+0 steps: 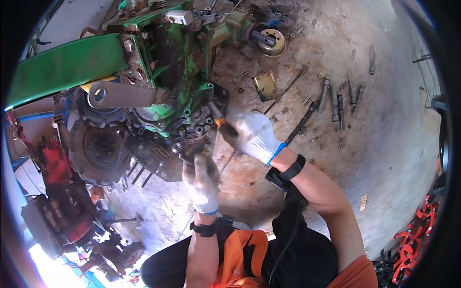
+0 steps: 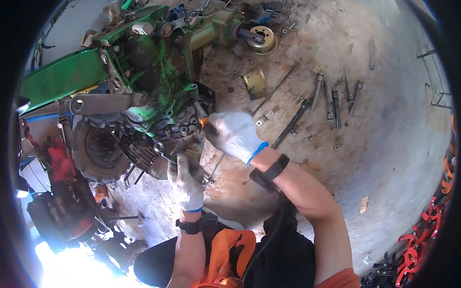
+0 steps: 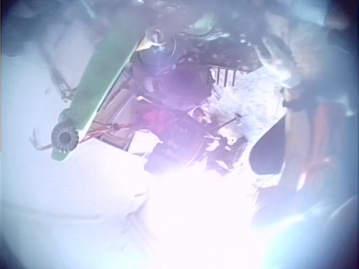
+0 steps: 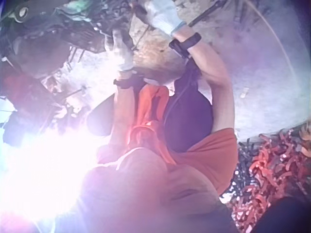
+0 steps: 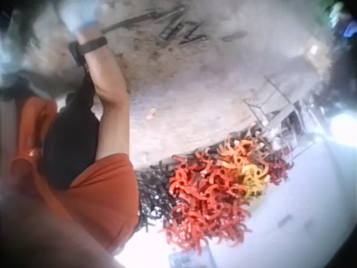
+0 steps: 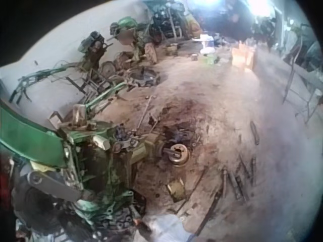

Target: The person removes bolts from a green engine using a socket wrench and an impact driver, then detaches a metal housing. They place the housing on the floor and continue to remove additional bolts and components from the engine block.

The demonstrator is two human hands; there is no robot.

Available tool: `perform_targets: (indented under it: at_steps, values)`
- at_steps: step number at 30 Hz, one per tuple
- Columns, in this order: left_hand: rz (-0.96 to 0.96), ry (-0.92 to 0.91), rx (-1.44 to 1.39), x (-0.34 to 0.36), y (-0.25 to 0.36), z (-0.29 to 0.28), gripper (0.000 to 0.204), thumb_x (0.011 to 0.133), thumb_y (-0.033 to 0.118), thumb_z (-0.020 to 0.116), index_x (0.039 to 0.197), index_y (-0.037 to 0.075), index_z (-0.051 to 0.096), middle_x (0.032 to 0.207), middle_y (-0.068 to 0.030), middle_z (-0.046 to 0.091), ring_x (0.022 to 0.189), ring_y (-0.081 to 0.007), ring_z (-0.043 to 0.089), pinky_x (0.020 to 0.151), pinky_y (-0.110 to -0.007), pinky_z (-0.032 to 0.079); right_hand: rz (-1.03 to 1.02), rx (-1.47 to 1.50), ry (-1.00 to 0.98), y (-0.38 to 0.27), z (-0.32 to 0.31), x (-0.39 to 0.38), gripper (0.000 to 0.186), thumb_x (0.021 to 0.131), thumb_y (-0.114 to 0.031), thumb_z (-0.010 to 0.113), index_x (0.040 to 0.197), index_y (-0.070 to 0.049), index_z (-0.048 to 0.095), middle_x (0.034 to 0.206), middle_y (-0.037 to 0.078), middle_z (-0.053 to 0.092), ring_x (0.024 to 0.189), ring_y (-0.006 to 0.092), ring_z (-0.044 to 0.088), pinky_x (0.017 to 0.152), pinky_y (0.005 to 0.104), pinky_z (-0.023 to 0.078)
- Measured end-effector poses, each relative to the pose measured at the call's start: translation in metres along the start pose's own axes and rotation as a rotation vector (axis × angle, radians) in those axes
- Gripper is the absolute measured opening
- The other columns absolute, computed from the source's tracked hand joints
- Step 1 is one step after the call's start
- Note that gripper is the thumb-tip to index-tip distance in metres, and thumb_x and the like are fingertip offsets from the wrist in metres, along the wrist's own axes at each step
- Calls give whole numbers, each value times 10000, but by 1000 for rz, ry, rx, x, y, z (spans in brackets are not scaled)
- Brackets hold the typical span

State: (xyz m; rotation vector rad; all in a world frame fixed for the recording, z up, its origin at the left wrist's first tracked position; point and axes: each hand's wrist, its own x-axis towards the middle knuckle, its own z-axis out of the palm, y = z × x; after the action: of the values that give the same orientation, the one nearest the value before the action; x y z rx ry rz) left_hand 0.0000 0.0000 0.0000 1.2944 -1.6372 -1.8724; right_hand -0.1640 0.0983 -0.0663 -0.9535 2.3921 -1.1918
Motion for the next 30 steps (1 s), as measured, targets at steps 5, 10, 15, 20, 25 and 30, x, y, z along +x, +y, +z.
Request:
perform_targets:
  at_steps: [5,10,15,20,25,30]
  values:
    - [7,43,-101,4,6,4,386,1155,309,613,1426,39,662,705,50,544,509,-25,421,446,-223,304,-99,-161,-79,-8,-12,12,289,980,-327,754,827,-84,724,749,191,702,717,421,719,628,519,553]
    - [-76,45,-171,4,12,-4,334,1134,316,657,1375,89,698,816,31,559,561,-53,416,481,-236,322,651,790,-493,-4,-20,13,459,1126,-415,651,965,0,763,684,34,663,630,161,685,588,369,544]
    - [-97,49,-211,3,9,-7,303,1137,307,652,1331,75,679,762,29,547,536,-56,425,459,-237,321,844,1614,-362,3,21,-9,436,1147,-385,629,1099,39,720,671,43,651,547,184,635,556,361,571]
    - [-72,84,-247,1,15,-17,263,1138,290,652,1242,50,678,734,-10,614,495,-55,459,432,-231,321,604,551,-277,-2,4,-12,440,1097,-436,699,1089,2,745,734,78,689,705,185,705,669,401,589]
    - [-32,82,-238,1,18,-24,269,1139,278,642,1252,39,692,731,7,606,502,-46,462,435,-230,322,-32,-170,-59,-19,-7,-11,304,980,-368,813,985,-67,764,799,139,725,786,316,761,706,465,587]
    - [-104,126,-199,-1,20,-29,344,1143,269,648,1412,57,686,757,38,545,534,-41,405,471,-228,325,-69,-288,-73,-24,0,-1,290,1043,-302,743,896,-53,733,736,118,701,665,308,711,615,429,549]
